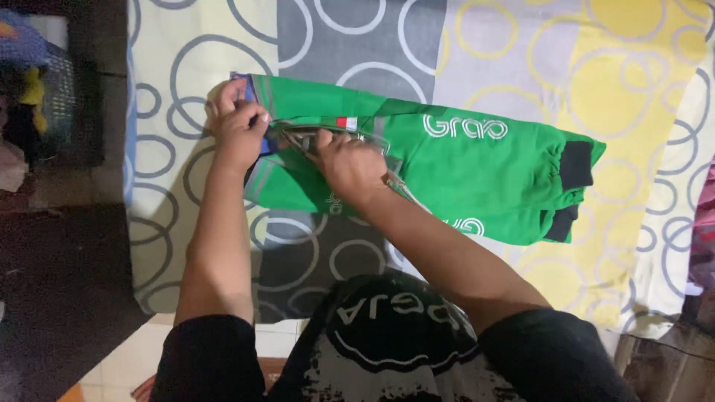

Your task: The person irons a green jacket laid out on a patterned surface. They use a book to press down on the fabric while ironing the sleeves and body. Finally, they fold the jacket neatly.

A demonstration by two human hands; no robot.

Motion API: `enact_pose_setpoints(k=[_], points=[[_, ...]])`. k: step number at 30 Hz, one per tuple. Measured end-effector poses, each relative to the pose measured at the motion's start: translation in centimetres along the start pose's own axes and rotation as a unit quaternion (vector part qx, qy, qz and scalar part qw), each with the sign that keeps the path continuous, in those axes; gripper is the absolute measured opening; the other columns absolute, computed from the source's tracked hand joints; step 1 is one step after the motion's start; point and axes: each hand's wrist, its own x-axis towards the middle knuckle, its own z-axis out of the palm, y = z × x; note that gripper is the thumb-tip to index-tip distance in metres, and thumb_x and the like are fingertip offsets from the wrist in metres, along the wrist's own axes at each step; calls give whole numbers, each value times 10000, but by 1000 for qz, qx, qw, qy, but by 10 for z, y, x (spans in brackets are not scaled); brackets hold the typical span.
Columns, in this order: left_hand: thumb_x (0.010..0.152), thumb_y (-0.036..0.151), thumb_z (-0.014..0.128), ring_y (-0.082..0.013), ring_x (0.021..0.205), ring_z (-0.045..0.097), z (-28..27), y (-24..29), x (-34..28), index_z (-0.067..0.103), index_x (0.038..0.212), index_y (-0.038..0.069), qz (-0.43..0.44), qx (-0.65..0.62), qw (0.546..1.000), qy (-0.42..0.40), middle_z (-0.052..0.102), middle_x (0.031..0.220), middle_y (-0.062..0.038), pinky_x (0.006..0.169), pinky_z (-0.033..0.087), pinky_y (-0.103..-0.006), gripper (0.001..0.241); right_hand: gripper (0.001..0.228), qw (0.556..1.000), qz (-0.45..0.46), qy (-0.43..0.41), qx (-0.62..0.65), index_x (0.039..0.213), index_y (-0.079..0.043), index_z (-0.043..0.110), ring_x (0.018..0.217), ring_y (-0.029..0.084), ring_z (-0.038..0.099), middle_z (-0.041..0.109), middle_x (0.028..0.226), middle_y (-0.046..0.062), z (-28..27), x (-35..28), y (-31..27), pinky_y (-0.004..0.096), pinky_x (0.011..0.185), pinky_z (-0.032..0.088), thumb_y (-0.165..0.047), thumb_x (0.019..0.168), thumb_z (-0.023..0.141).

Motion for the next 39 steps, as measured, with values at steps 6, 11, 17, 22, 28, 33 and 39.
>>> enact_pose_setpoints(k=[6,11,17,22,28,33,39], points=[[882,324,844,-355,1468,310,-13,25,-15,709,954,254,31,69,997,0,377,1549,-7,1127,321,-559,168,242,998,-47,-41,-9,800,-181,547,426,278,591,528,580,63,-54,-18,16,440,365,445,-386,920,592],[877,317,864,-341,1466,309,-11,19,-12,705,917,265,37,55,998,15,393,1519,2,1123,316,-563,172,363,987,-40,-150,38,907,-163,600,532,287,683,618,672,59,-81,-56,52,435,431,535,-504,849,711],[871,222,863,-359,1463,308,-12,21,-17,689,865,199,56,28,998,16,403,1524,-43,1130,276,-575,175,429,961,-4,-272,45,1079,-137,600,556,271,701,699,807,88,-102,-132,104,410,432,549,-519,900,684],[881,162,846,-365,1483,258,-11,29,-15,671,828,148,68,47,997,4,358,1571,-80,1140,201,-594,184,456,935,80,-338,67,1049,-119,555,553,317,683,721,808,128,-127,-151,136,424,449,524,-570,991,589],[942,176,770,-407,1492,305,2,123,-43,643,1129,191,74,47,996,35,390,1597,-131,1065,254,-667,226,458,923,238,-273,134,971,-130,560,765,383,726,660,805,114,-125,-91,135,520,633,598,-575,944,670],[838,409,816,-443,1461,404,55,116,-71,566,1387,158,144,86,984,-58,453,1580,-190,1166,297,-618,653,358,962,135,-224,77,1037,-149,519,682,361,743,649,796,84,-35,-57,119,513,571,608,-480,957,628],[821,375,852,-458,1458,392,53,116,-68,592,1358,177,136,75,986,-53,463,1573,-182,1161,314,-618,629,329,937,200,-286,-10,1271,-128,557,711,388,766,669,841,132,-17,-102,199,542,520,598,-303,994,583]])
